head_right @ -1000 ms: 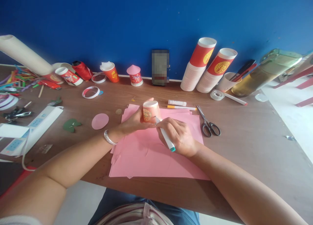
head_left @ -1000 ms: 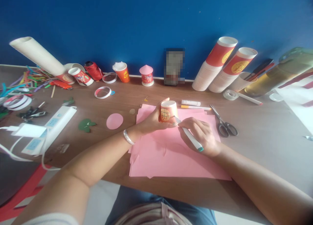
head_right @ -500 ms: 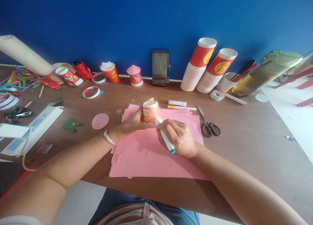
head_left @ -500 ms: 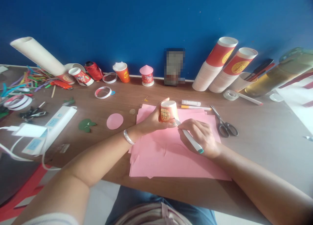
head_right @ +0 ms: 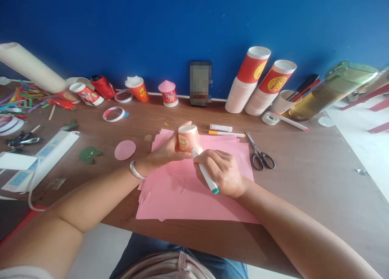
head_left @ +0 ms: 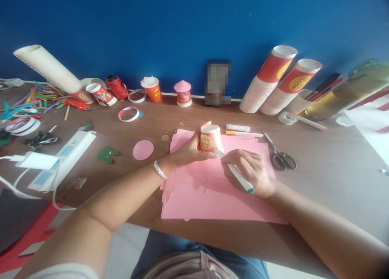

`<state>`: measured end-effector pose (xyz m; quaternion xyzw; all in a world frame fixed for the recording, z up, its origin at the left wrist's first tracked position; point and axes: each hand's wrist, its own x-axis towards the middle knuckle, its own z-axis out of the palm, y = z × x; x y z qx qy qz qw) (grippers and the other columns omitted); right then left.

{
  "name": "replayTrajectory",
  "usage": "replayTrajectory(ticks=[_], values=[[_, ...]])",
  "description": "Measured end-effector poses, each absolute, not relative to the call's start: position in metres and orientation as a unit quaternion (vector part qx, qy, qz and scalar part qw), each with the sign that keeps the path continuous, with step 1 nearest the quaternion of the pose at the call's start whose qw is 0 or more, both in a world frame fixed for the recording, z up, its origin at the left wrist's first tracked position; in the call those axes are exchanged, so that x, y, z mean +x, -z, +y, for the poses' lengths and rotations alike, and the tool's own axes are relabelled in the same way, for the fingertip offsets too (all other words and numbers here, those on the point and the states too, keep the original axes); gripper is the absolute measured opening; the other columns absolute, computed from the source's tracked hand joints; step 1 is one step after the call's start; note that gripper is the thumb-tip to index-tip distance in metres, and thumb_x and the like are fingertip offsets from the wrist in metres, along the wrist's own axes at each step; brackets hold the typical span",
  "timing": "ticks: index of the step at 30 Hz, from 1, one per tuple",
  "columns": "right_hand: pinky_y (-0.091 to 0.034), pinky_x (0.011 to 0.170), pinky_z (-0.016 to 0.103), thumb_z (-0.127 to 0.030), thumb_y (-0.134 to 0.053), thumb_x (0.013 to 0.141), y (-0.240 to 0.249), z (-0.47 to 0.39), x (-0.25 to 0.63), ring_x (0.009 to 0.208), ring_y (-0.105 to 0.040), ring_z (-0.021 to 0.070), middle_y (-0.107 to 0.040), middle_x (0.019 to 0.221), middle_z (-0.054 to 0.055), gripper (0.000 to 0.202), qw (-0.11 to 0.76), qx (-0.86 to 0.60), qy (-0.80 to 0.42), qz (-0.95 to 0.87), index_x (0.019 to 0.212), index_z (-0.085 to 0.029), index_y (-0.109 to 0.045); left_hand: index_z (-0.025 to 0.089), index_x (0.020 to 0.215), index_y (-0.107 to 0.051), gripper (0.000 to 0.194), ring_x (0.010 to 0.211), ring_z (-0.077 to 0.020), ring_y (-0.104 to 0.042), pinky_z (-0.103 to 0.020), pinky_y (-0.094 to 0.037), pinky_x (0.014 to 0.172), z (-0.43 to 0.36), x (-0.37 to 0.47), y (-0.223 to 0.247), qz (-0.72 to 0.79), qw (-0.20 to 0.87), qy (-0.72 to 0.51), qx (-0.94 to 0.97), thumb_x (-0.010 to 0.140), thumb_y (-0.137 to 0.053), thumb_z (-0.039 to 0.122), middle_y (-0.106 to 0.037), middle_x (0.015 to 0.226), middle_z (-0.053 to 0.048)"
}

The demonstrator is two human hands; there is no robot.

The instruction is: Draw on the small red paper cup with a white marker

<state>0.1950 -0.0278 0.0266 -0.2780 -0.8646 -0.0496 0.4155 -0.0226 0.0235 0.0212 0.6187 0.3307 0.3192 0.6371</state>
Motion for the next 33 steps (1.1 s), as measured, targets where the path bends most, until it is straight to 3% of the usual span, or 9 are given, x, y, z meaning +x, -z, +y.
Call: replayTrajectory(ticks=[23,33], values=[[-0.05,0.056,0.024,-0.005,-0.055,0.096,-0.0313,-0.0258,0.1937,0.068,-0.062,0.0121,-0.065,0.086,0.002,0.021,0.401,-0.267,0.039,-0.875,0.112,-0.019,-0.058,0.034,0.166,-0.01,0.115,0.137,-0.0356,-0.048,-0.055,-0.046,0.112,0.0217,-0.0224,-0.0237,0.335,0.65,-0.311,0.607,0.079,-0.085,0.039,-0.047,0.149,-0.014],[-0.05,0.055,0.025,-0.003,-0.055,0.091,-0.0329,-0.026,0.1948,0.064,-0.06,0.0116,-0.065,0.08,0.001,0.021,0.392,-0.266,0.052,-0.879,0.105,-0.019,-0.058,0.033,0.166,-0.008,0.115,0.132,-0.0343,-0.052,-0.055,-0.047,0.111,0.0217,-0.0226,-0.0256,0.346,0.649,-0.305,0.604,0.08,-0.084,0.036,-0.051,0.142,-0.014]])
